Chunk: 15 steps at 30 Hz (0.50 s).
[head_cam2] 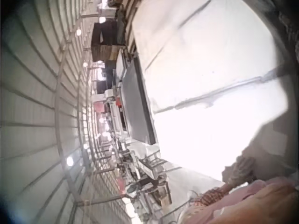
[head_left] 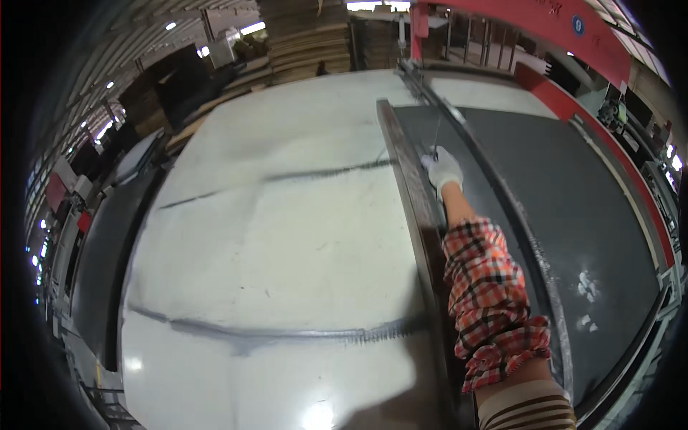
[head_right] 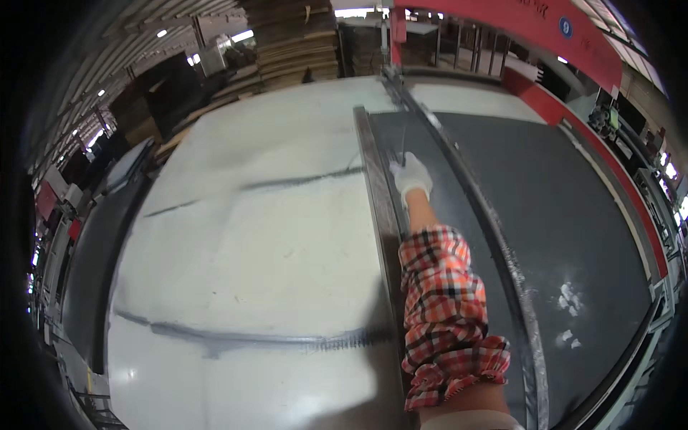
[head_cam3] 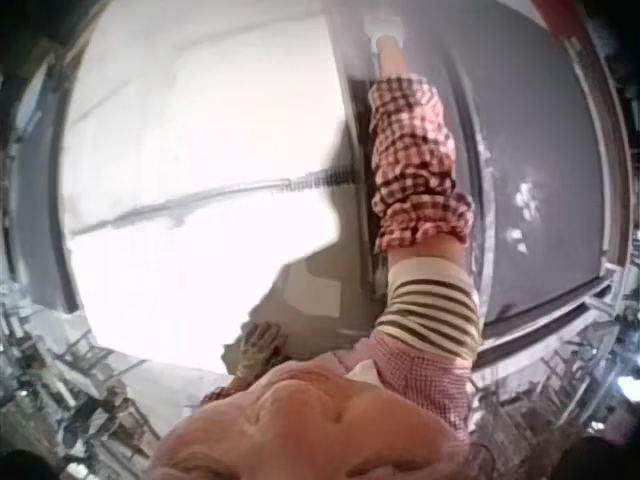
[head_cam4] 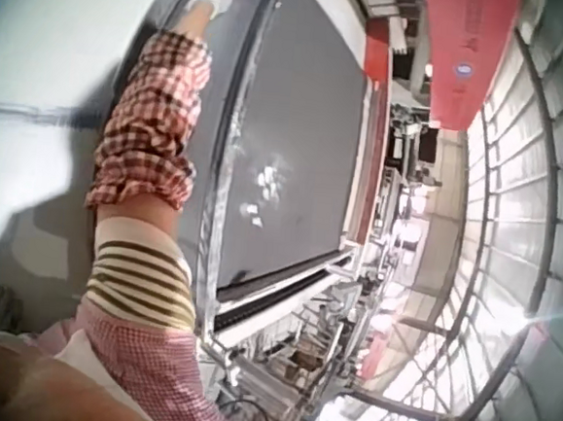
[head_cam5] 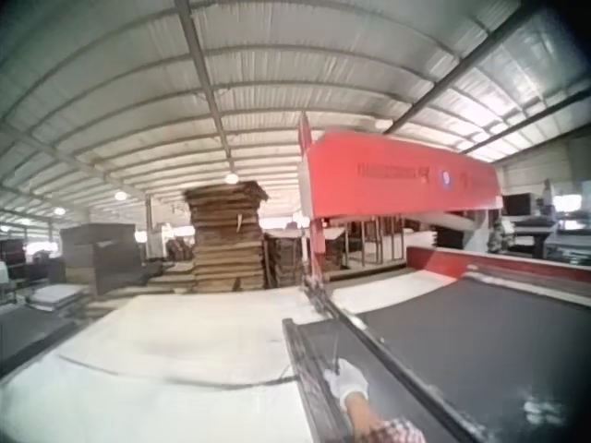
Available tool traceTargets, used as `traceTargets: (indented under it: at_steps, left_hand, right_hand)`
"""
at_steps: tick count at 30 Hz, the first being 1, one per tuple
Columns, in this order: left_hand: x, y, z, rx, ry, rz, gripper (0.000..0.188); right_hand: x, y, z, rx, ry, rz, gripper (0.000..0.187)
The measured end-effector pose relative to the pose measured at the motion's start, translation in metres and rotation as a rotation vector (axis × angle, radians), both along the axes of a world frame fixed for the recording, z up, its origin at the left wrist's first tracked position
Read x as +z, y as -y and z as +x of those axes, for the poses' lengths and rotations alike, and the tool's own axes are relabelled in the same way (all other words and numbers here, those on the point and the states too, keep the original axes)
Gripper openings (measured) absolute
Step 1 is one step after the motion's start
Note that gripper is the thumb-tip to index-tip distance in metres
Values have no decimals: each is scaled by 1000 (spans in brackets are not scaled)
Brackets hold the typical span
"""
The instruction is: The recorder is applying tape and labels to dark gray industrial components on a workbench in a factory setting.
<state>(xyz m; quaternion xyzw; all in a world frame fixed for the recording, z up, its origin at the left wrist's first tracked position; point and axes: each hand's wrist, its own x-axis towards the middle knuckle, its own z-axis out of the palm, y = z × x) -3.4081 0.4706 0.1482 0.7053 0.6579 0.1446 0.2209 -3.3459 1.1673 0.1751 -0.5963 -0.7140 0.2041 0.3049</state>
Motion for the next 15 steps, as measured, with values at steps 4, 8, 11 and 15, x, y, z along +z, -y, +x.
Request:
traceTargets:
  at_steps: [4, 8, 11, 15]
  left_hand:
    - [7, 25, 11, 100, -30, 109, 30]
    - [4, 21, 3, 70, 1, 89, 27]
    - [0, 25, 3, 77, -27, 80, 31]
    - [11, 16, 2, 37, -4, -84, 40]
  right_hand:
    - [-7, -10, -26, -218, -90, 253, 29]
    - [20, -50, -10, -73, -371, 579, 34]
    - [86, -22, -18, 93, -930, 552, 34]
    - [184, 62, 12, 211, -1140, 553, 28]
